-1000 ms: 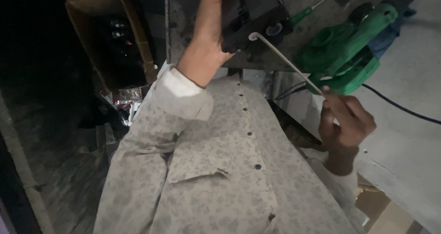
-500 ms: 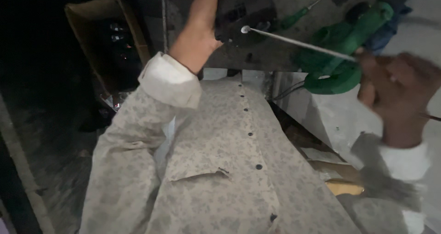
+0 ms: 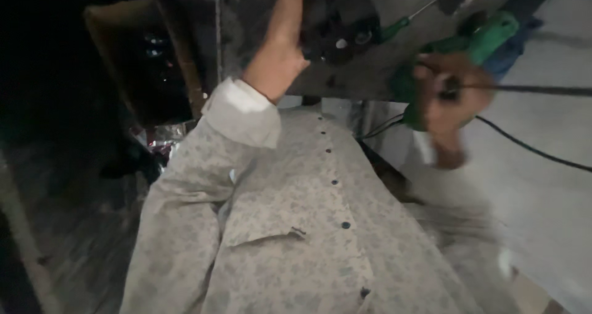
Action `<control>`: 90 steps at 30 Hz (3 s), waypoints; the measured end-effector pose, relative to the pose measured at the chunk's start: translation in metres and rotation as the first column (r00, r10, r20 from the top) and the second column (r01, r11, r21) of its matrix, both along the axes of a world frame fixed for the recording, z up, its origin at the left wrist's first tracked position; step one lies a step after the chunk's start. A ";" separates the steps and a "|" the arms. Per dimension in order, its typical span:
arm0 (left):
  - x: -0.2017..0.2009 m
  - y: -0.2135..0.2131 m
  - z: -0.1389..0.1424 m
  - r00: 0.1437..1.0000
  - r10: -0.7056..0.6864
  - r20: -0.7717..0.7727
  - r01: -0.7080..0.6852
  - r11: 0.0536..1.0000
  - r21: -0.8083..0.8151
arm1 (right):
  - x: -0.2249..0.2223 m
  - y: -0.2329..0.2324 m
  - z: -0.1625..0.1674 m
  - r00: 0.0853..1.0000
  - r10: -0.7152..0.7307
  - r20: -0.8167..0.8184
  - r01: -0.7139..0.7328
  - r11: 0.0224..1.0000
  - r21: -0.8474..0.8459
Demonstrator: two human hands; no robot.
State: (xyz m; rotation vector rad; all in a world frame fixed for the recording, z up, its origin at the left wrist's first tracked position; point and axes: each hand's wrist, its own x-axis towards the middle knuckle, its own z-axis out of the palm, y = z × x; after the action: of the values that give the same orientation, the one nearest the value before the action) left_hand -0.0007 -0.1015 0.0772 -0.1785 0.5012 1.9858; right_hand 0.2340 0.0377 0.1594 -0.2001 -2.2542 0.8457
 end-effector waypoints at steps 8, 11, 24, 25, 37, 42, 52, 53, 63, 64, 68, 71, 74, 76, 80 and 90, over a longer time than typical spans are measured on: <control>0.021 0.008 -0.010 0.982 0.136 -0.132 -0.159 0.970 -0.184 | -0.059 -0.090 0.003 0.940 -0.340 -0.015 0.340 0.939 0.052; 0.015 0.017 -0.023 0.974 0.145 -0.175 -0.197 0.922 -0.333 | -0.066 -0.091 0.000 0.940 -0.342 0.002 0.342 0.939 0.039; -0.003 0.020 -0.050 0.975 0.187 -0.123 -0.218 0.919 -0.328 | -0.083 -0.062 -0.051 0.974 -0.226 0.007 0.226 0.973 -0.047; -0.004 0.021 -0.048 0.983 0.152 -0.106 -0.183 0.888 -0.422 | -0.082 -0.065 -0.051 0.967 -0.255 0.000 0.254 0.965 -0.059; 0.009 0.033 -0.037 0.906 0.339 -0.254 -0.418 0.813 -0.404 | -0.093 -0.083 -0.066 0.903 -0.428 -0.026 0.394 0.851 -0.347; 0.008 0.034 -0.039 0.850 0.379 -0.366 -0.502 0.793 -0.345 | -0.087 -0.073 -0.076 0.921 -0.389 0.032 0.382 0.878 -0.289; -0.018 0.020 -0.048 0.975 0.209 -0.069 -0.219 0.949 -0.225 | -0.052 -0.050 -0.091 0.978 -0.205 -0.034 0.195 0.961 -0.198; -0.020 0.016 -0.046 0.980 0.192 -0.053 -0.198 0.966 -0.165 | -0.044 -0.049 -0.093 0.971 -0.237 0.027 0.234 0.930 -0.282; -0.021 0.000 -0.018 0.987 0.109 0.121 -0.091 0.986 -0.139 | 0.015 -0.007 -0.086 0.988 -0.081 0.130 0.044 0.964 0.261; -0.020 -0.001 -0.017 0.986 0.105 0.127 -0.086 0.985 -0.151 | 0.022 -0.007 -0.079 0.976 -0.103 0.194 0.066 0.980 0.187; -0.023 -0.004 -0.016 0.991 0.098 0.094 -0.090 0.992 -0.090 | 0.062 -0.007 -0.033 0.943 -0.126 0.307 0.106 0.991 0.079; -0.024 -0.003 -0.012 0.985 0.088 0.151 -0.079 0.995 -0.065 | 0.074 -0.017 -0.017 0.939 -0.102 0.329 0.125 0.991 -0.050; -0.012 -0.007 -0.006 0.986 0.107 0.127 -0.104 0.994 -0.032 | 0.056 -0.042 -0.027 0.932 -0.186 0.312 0.334 0.774 -0.538; 0.002 -0.010 -0.002 0.992 0.105 0.077 -0.110 0.991 0.070 | 0.036 -0.056 -0.033 0.961 -0.191 0.202 0.275 0.752 -0.599; 0.035 -0.011 -0.010 0.992 0.099 0.074 -0.102 0.994 0.034 | -0.022 -0.084 -0.043 0.965 -0.225 0.132 0.246 0.952 -0.181; 0.046 -0.031 -0.042 0.962 -0.231 -0.147 0.269 0.901 0.341 | -0.068 -0.056 0.013 0.998 -0.047 0.034 0.048 0.998 -0.032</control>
State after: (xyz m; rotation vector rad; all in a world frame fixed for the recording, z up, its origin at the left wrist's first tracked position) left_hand 0.0449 -0.1323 0.0351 0.2094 0.2051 1.8009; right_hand 0.1661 -0.0180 0.1725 -0.2840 -2.2587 0.8609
